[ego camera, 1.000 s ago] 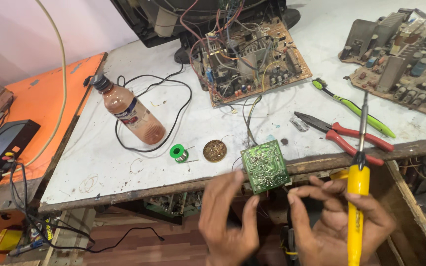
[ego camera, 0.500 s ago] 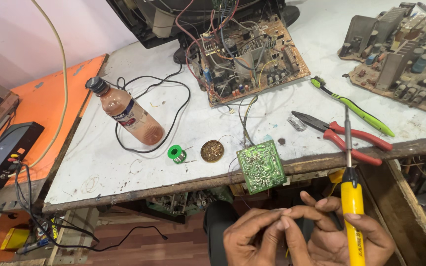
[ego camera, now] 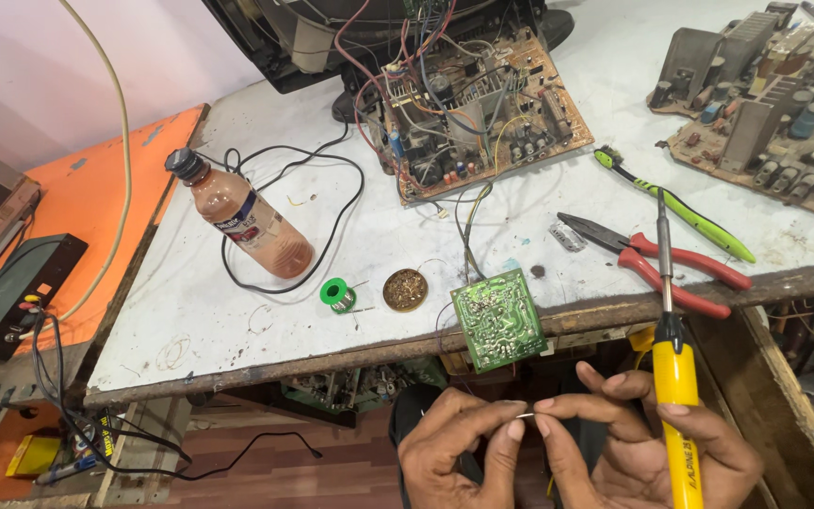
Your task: The person solders a small green circuit board at a cluttered workbench. They hold the board with one hand, apply a yellow soldering iron to its underside, feed solder wire to the joints, and periodically reposition the board and trim or adjust component leads while working across different spots on the board.
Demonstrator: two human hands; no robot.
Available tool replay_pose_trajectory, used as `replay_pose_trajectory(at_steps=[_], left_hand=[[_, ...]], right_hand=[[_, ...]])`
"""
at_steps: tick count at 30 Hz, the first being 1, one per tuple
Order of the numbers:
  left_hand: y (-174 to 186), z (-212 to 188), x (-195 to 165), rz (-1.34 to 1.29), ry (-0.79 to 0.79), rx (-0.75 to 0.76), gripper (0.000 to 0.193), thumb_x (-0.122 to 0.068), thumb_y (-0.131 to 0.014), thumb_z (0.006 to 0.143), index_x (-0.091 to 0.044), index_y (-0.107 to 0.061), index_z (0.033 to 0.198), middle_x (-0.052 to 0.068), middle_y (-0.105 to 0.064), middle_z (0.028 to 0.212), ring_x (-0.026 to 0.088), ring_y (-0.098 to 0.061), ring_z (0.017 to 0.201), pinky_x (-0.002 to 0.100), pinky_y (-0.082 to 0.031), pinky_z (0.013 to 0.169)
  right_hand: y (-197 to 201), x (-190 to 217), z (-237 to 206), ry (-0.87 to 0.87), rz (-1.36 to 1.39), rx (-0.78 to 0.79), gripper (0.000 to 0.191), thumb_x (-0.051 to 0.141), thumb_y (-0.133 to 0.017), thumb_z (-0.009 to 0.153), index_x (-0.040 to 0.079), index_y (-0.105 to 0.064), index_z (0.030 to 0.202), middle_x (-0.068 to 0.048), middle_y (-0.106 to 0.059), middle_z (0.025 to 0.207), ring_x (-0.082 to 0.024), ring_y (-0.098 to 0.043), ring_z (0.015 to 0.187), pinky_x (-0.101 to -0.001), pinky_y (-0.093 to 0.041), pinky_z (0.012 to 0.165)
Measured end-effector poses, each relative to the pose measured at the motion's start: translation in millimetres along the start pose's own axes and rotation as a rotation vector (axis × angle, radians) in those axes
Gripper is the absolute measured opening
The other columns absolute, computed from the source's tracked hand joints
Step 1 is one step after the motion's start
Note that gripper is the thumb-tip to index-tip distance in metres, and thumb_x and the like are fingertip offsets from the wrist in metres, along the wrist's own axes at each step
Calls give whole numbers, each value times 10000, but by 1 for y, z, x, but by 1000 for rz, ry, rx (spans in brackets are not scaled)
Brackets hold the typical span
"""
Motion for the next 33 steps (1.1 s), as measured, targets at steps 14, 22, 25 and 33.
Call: replay_pose_trajectory(at_steps=[14, 22, 25, 33], left_hand=[[6, 9, -1, 21, 93, -69, 92, -122, -894, 723, -83, -868, 803, 40, -737, 635, 82, -636, 568, 257, -405, 504], [9, 16, -13, 39, 42, -75, 98, -108, -888, 730, -68, -849, 810, 38, -738, 667, 92, -645, 556, 248, -440, 480], [11, 18, -21, 77, -36, -58, 78, -91, -870, 762, -61, -836, 826, 36, -757, 707, 89, -692, 609, 244, -484, 515], [10, 18, -37, 115, -217, -188, 122, -19, -851, 739, -36, -808, 852, 41, -699, 686, 108, -648, 583, 235, -497, 543]], right_hand=[[41, -14, 1, -114, 158, 149, 404, 180, -375, 1020, -154, -473, 1225, -631, -436, 1276, -499, -476, 1436, -553, -201, 1192], [53, -9, 3, -95, 6, -62, 442, 220, -349, 991, -142, -496, 1197, -578, -536, 1227, -427, -670, 1281, -525, -395, 1149], [1, 10, 3, 134, -197, -122, 382, 185, -423, 995, -148, -501, 1166, -413, -542, 1083, -441, -767, 1041, -522, -479, 1099], [-80, 11, -11, 925, -773, -129, 829, -214, -753, 714, 73, -287, 1336, -199, -497, 1246, -268, -732, 916, -470, -613, 1017]])
Point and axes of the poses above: each hand's wrist, its own z-axis towards the middle knuckle, its own y-axis out of the back of the hand, x = y × z, the point moved 6 cm from there along z, towards the middle knuckle
